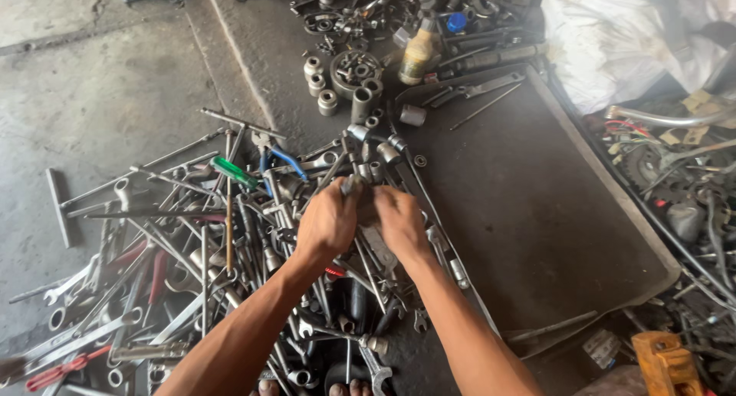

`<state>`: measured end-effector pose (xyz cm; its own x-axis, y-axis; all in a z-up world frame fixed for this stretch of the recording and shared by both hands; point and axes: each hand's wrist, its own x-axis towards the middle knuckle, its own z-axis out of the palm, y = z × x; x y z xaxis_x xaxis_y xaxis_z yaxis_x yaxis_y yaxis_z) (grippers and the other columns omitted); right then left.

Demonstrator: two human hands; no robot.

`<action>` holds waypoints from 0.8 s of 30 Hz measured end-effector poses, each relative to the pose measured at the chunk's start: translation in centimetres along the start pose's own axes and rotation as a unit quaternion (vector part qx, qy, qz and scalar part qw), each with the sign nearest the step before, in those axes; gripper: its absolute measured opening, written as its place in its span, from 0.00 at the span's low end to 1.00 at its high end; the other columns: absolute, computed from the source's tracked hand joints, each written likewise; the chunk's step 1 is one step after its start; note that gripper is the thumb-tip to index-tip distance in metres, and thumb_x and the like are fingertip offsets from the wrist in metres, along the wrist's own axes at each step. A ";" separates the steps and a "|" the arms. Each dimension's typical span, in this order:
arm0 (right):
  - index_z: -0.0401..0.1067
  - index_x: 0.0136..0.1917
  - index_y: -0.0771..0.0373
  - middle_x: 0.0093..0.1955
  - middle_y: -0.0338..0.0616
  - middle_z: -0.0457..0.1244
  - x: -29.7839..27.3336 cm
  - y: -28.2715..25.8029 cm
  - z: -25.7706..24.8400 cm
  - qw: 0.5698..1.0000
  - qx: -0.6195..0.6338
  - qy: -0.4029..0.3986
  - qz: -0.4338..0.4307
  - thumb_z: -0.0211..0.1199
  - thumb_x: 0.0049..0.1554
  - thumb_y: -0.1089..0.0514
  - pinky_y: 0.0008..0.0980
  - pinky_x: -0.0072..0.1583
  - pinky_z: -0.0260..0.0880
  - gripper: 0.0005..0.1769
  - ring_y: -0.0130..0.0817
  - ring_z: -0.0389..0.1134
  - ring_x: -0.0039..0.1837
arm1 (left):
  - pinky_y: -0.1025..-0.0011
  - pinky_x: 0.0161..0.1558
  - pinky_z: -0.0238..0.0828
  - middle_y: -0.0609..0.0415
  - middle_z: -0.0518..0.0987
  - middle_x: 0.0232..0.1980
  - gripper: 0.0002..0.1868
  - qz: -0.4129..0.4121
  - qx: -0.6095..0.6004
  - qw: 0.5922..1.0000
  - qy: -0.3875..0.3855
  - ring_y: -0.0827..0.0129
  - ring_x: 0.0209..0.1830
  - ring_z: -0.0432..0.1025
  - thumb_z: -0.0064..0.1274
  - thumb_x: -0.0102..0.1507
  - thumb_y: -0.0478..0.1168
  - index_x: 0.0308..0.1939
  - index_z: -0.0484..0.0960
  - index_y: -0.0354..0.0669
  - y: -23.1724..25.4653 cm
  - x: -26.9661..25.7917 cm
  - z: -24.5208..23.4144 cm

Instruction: The person wipes various metal tools, including sockets and wrenches, with a rag on a cluttered workbench. They pick up individual items, wipe them, and place them back into the pile or onto the bench surface.

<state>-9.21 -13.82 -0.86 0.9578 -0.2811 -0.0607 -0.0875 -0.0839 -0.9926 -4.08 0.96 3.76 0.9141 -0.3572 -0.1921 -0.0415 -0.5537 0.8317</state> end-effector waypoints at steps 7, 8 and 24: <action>0.80 0.48 0.61 0.27 0.35 0.58 2.1 5.2 -8.2 0.969 -0.036 0.140 0.200 0.56 0.62 0.51 0.26 0.25 0.48 0.15 0.21 0.51 0.25 | 0.53 0.48 0.71 0.35 0.82 0.39 0.26 -0.122 -0.092 0.987 0.054 0.46 0.42 0.77 0.35 0.72 0.55 0.46 0.79 0.35 -2.9 3.1 -2.2; 0.79 0.47 0.59 0.27 0.35 0.58 3.3 5.3 -9.5 0.960 -0.063 0.159 0.219 0.57 0.62 0.50 0.26 0.24 0.49 0.14 0.21 0.52 0.24 | 0.54 0.50 0.70 0.36 0.82 0.40 0.27 -0.095 -0.080 0.990 0.060 0.48 0.43 0.78 0.35 0.72 0.56 0.47 0.78 0.34 -3.3 3.3 -2.5; 0.78 0.54 0.52 0.45 0.43 0.72 5.7 7.4 -6.4 0.894 -0.446 0.043 0.030 0.66 0.49 0.57 0.43 0.51 0.74 0.17 0.44 0.74 0.48 | 0.64 0.49 0.69 0.46 0.79 0.39 0.26 -0.031 -0.167 0.984 0.057 0.66 0.42 0.72 0.38 0.73 0.56 0.53 0.78 0.35 -3.6 4.5 -1.9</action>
<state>-6.18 -22.18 -7.88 0.9226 -0.3804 -0.0649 -0.3587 -0.7833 -0.5078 0.93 2.77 0.86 0.9507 -0.2336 -0.2039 0.1329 -0.2870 0.9487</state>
